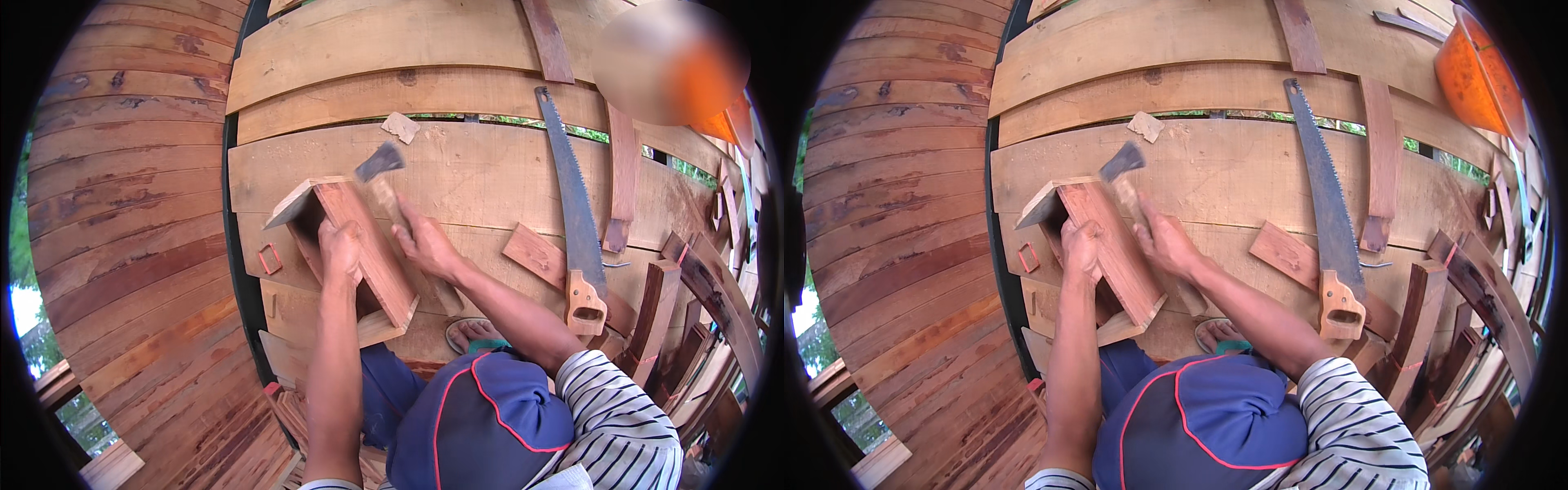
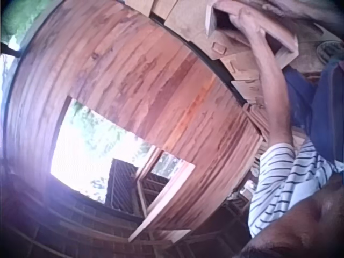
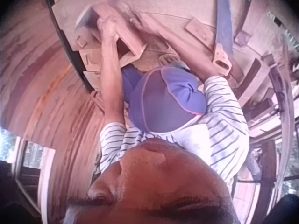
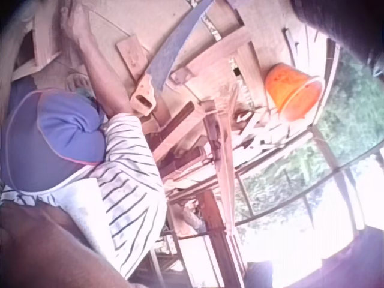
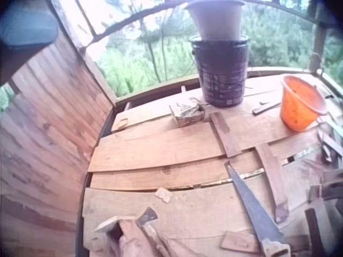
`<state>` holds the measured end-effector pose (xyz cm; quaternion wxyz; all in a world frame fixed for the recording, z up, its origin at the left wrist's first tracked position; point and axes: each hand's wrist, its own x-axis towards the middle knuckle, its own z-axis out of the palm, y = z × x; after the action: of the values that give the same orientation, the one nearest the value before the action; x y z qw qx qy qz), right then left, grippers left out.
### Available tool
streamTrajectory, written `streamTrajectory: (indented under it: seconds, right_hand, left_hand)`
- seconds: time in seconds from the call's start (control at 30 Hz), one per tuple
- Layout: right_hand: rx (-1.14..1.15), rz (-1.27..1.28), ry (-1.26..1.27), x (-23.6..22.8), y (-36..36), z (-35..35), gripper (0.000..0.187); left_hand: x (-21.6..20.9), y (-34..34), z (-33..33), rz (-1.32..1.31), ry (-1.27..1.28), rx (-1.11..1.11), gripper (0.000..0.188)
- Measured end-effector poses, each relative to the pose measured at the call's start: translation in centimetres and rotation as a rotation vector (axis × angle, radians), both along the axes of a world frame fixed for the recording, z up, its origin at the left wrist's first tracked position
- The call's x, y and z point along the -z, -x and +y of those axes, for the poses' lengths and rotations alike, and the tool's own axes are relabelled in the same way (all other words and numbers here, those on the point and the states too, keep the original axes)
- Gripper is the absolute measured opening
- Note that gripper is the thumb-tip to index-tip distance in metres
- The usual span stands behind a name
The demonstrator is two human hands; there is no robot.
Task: The person assembles a small wooden box by hand, fitting planks into a rectangular frame and tapping them with a small axe to secure the joints. The person repeatedly adjusts and repositions the pieces to align the corners.
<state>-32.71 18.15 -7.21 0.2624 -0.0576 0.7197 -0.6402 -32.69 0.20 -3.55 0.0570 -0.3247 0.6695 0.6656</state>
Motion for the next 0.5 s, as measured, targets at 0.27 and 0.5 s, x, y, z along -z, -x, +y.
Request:
streamTrajectory:
  seconds: [0.27,0.5]
  right_hand:
    - [0.016,0.052,-0.014,-0.2,0.8,0.3,0.063]
    - [-0.16,0.184,-0.006,0.3,0.6,-0.4,0.063]
  left_hand:
    - [-0.4,0.0,0.0,-0.006,0.009,-0.046,0.033]
    - [-0.4,0.0,-0.4,-0.042,0.035,-0.052,0.034]
